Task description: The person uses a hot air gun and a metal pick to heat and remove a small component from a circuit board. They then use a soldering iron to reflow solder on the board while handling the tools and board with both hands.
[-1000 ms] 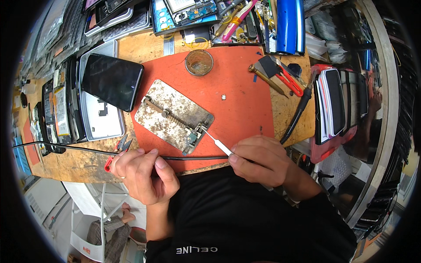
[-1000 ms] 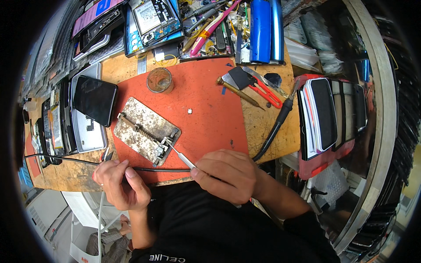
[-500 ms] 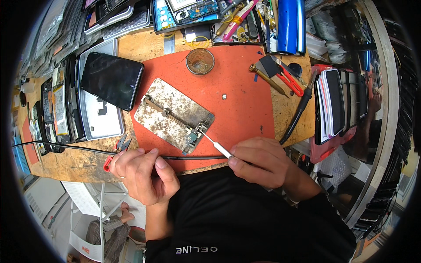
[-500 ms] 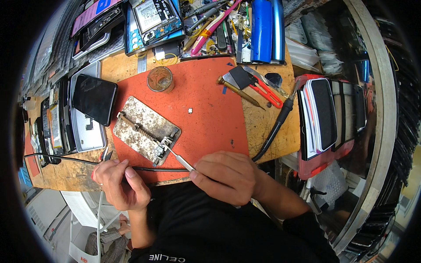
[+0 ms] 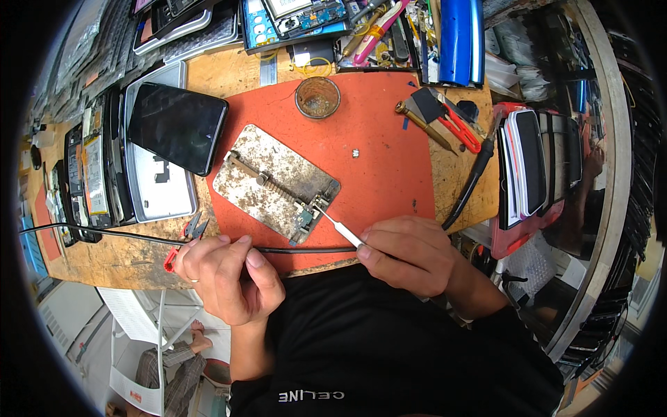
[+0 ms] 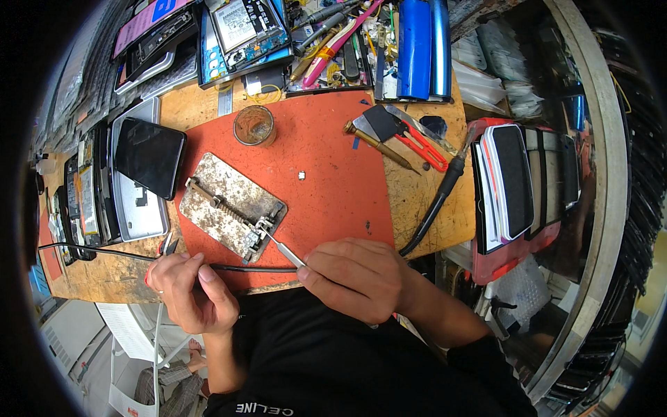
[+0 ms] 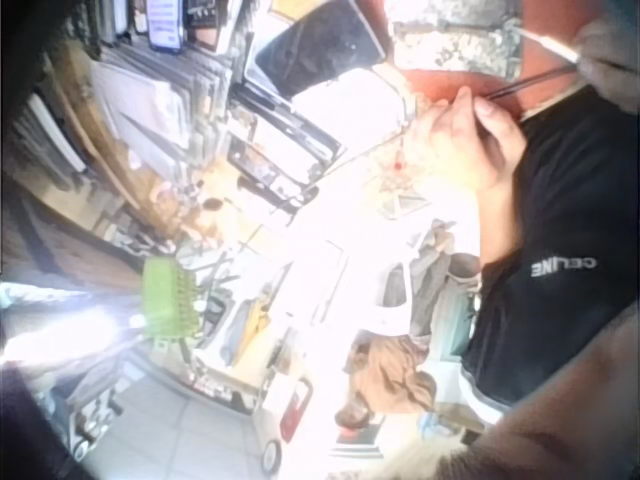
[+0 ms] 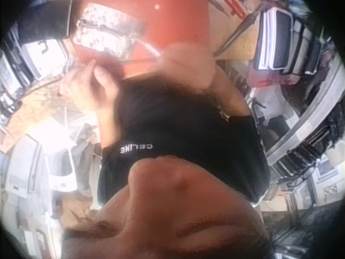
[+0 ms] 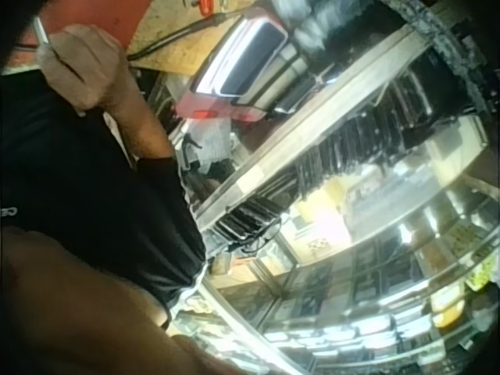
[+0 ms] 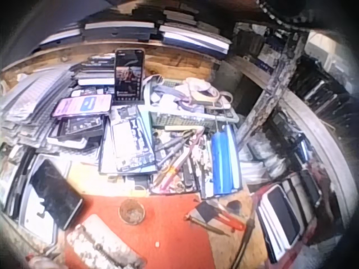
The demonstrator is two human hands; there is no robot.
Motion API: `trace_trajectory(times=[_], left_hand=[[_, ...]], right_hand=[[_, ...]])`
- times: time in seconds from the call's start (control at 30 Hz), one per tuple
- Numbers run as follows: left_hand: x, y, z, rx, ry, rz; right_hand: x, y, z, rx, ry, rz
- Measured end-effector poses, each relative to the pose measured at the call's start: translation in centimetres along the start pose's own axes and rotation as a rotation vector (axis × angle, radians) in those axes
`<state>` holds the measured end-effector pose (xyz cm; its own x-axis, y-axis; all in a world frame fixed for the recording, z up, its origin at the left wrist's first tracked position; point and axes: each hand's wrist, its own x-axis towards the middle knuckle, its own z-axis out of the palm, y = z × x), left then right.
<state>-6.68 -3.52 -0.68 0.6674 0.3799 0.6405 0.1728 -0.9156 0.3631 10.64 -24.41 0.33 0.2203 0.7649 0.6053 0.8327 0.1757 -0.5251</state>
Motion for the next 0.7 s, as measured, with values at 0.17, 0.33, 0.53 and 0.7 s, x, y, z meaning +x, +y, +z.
trace_trajectory(times=[0.17, 0.33, 0.53, 0.7], left_hand=[[-0.01, -0.01, 0.01, -0.001, 0.003, 0.002], [-0.05, -0.03, 0.03, 0.004, 0.007, 0.003], [-0.08, -0.06, -0.01, 0.001, 0.004, -0.003], [-0.14, -0.01, 0.05, -0.006, 0.009, -0.007]], right_hand=[[-0.01, -0.05, -0.18, 0.009, -0.028, -0.015], [-0.08, 0.17, 0.0, -0.005, -0.007, -0.013], [-0.1, 0.04, 0.0, 0.019, 0.021, -0.02], [-0.11, 0.07, -0.23, -0.002, -0.028, -0.021]])
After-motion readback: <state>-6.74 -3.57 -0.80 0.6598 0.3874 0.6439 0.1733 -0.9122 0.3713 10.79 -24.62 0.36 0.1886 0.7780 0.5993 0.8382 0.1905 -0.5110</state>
